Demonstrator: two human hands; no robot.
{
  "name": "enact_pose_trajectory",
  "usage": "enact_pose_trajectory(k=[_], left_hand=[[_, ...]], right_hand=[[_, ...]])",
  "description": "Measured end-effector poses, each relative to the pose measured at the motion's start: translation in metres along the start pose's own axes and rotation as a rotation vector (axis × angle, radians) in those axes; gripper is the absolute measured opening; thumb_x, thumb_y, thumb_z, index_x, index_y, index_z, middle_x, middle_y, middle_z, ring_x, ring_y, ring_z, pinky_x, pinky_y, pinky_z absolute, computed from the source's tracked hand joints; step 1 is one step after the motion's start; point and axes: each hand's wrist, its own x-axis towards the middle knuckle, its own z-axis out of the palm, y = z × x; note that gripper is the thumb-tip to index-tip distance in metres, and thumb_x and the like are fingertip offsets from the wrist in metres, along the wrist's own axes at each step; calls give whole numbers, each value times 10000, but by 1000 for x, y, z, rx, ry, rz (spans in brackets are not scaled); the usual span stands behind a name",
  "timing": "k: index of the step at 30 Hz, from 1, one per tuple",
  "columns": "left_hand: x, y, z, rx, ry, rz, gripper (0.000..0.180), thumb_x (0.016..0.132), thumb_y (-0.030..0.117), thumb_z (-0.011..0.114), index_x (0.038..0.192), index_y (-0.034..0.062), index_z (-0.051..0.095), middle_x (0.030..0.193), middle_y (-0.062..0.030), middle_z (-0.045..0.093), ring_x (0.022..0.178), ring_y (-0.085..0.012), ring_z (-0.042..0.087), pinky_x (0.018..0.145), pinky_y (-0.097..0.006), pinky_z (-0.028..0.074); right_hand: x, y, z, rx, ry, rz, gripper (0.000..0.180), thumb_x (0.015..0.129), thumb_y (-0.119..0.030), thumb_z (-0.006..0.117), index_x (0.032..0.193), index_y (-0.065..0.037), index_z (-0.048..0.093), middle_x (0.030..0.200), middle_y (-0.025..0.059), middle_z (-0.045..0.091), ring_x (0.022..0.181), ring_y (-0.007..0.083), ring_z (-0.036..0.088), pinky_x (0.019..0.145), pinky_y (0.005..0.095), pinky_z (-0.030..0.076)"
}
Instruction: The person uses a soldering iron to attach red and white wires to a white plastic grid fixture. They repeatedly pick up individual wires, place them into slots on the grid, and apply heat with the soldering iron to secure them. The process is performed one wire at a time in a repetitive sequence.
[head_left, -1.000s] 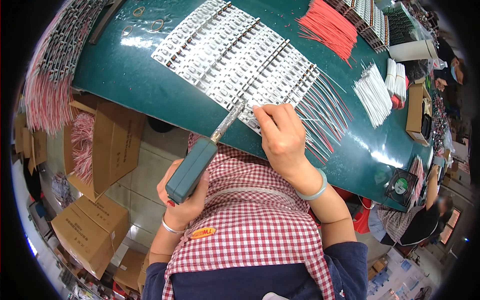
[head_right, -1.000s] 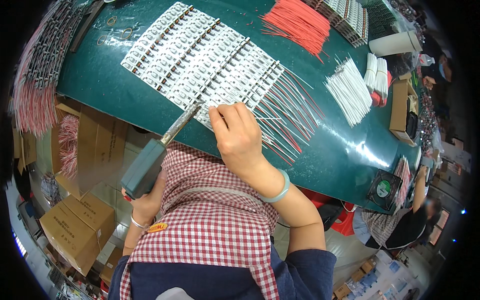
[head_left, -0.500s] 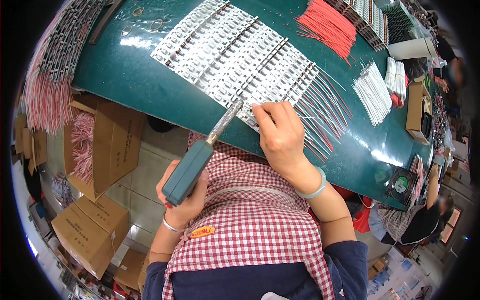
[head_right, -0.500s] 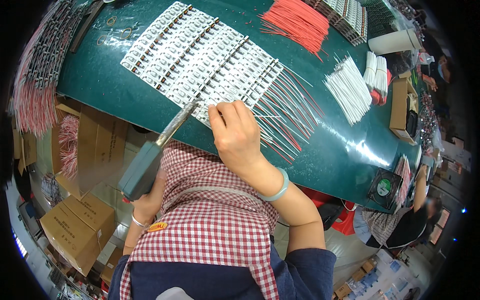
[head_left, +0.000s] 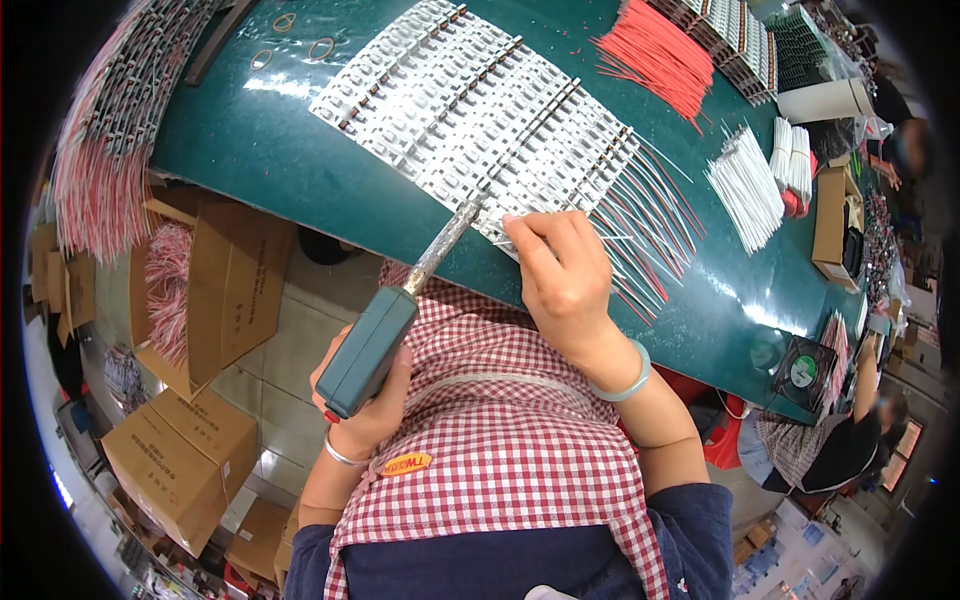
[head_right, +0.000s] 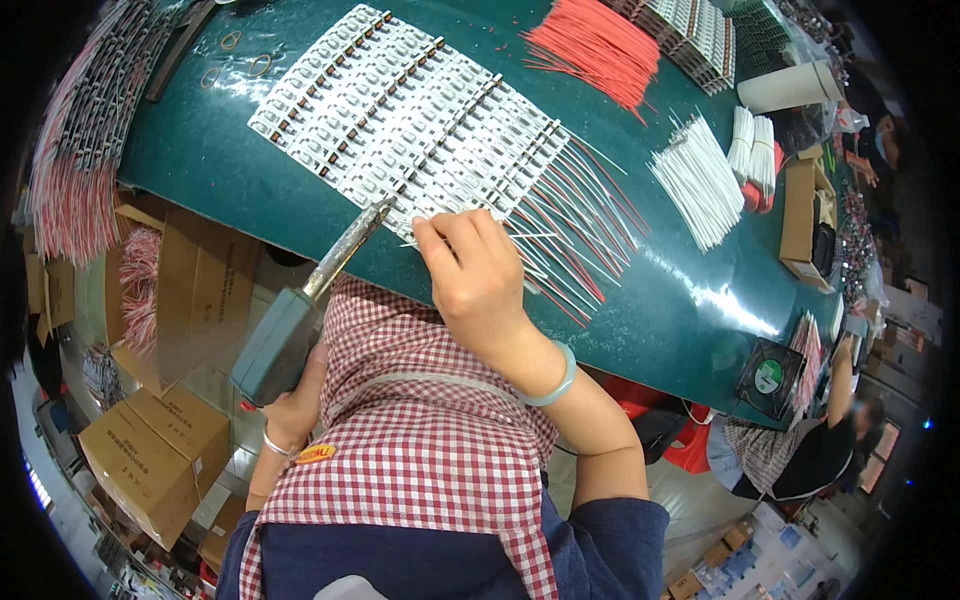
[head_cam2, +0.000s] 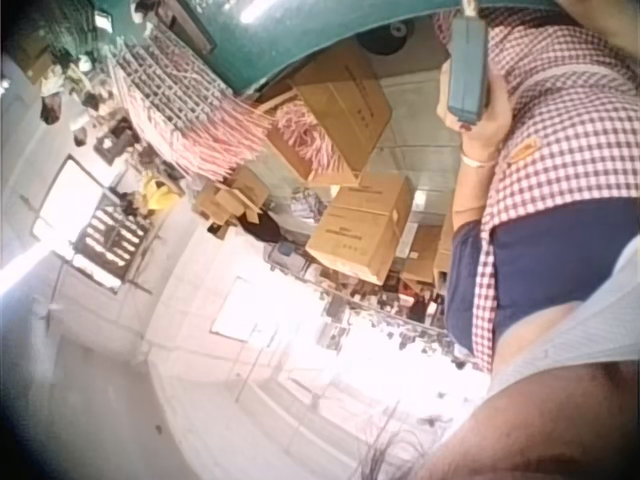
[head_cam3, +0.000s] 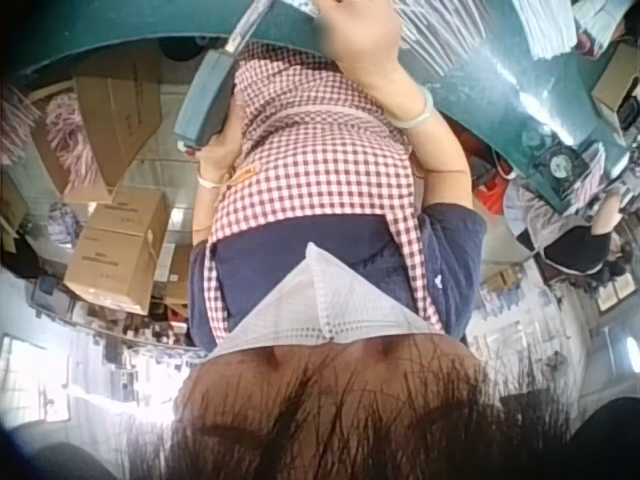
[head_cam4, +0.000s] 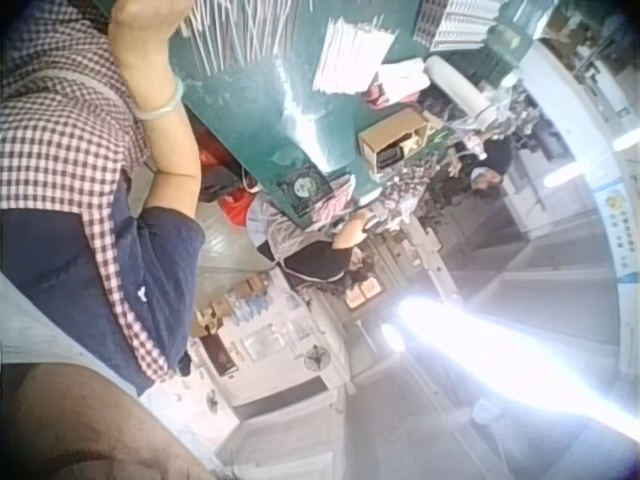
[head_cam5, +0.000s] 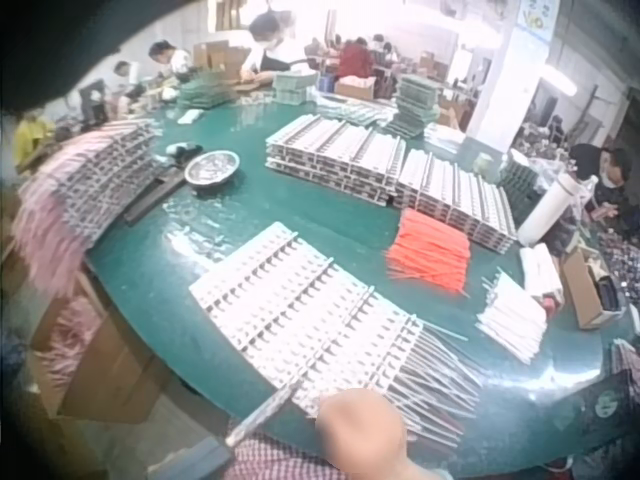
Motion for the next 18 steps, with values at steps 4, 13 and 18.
enact_pose_trajectory(k=[4,13,18], left_hand=[[3,2,0,-2,-11,4,248,755,-61,768,996,-63,712,952,-156,715,779,-225,709,687,-298,563],[9,13,-3,75,-66,7,209,743,-70,758,946,-54,711,928,-151,711,751,-235,701,683,-305,560],[9,13,-2,108,-76,33,197,723,-83,753,907,-39,700,888,-136,695,723,-242,687,657,-308,550]], right_hand=[[-1,-3,3,15,-23,7,277,739,30,671,1013,17,711,911,93,646,794,252,598,671,360,499],[-1,-4,5,-22,-33,16,283,729,83,746,999,3,724,886,92,648,769,252,602,645,353,501],[0,-6,5,-46,-32,8,291,718,86,746,997,8,724,883,94,647,769,253,603,643,355,506]])
